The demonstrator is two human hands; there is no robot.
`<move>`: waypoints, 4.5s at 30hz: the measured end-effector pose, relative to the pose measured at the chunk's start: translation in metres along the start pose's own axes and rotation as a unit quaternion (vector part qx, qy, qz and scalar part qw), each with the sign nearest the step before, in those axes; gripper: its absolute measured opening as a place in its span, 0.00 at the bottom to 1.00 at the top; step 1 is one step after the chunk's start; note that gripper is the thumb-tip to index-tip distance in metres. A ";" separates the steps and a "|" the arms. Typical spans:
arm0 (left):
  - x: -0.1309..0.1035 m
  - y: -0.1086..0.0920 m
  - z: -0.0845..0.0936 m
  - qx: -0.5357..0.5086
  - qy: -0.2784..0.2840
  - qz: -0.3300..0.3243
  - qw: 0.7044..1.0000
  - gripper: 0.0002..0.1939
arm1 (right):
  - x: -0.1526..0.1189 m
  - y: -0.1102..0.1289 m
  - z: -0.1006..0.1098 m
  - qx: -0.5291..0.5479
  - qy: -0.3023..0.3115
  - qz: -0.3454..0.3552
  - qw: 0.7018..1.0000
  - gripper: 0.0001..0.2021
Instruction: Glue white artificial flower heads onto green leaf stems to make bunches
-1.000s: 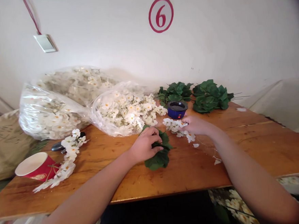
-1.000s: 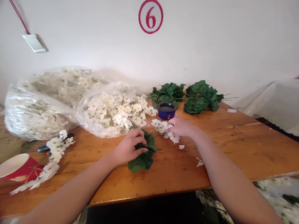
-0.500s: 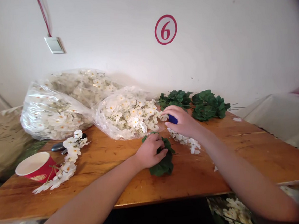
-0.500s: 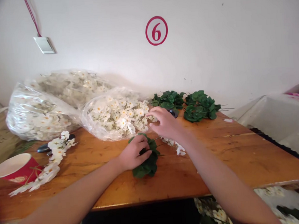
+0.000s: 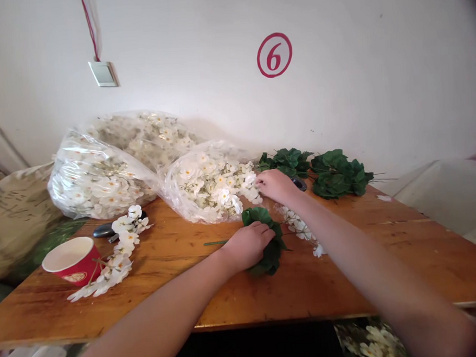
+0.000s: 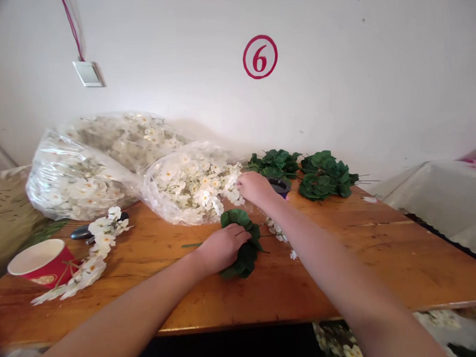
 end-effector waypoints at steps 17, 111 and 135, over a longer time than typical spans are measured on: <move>0.009 0.025 0.008 -0.556 -0.210 0.154 0.789 0.19 | -0.066 0.019 -0.038 0.701 -0.007 -0.106 0.705 0.10; 0.004 0.029 0.000 -0.238 -0.068 0.238 0.939 0.16 | 0.021 -0.152 -0.025 0.244 -0.131 -0.198 0.940 0.10; 0.005 0.030 -0.001 -0.224 -0.066 0.233 0.944 0.17 | 0.002 -0.162 0.031 0.314 -0.373 -0.190 0.852 0.11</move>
Point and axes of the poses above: each hand's wrist, its own x-axis towards the middle knuckle, its own z-axis out of the back of the hand, y = z × x, the point moved 2 cm from there along x, towards the middle knuckle, and after that the axes turned 6 degrees about y, right-handed, at the moved point
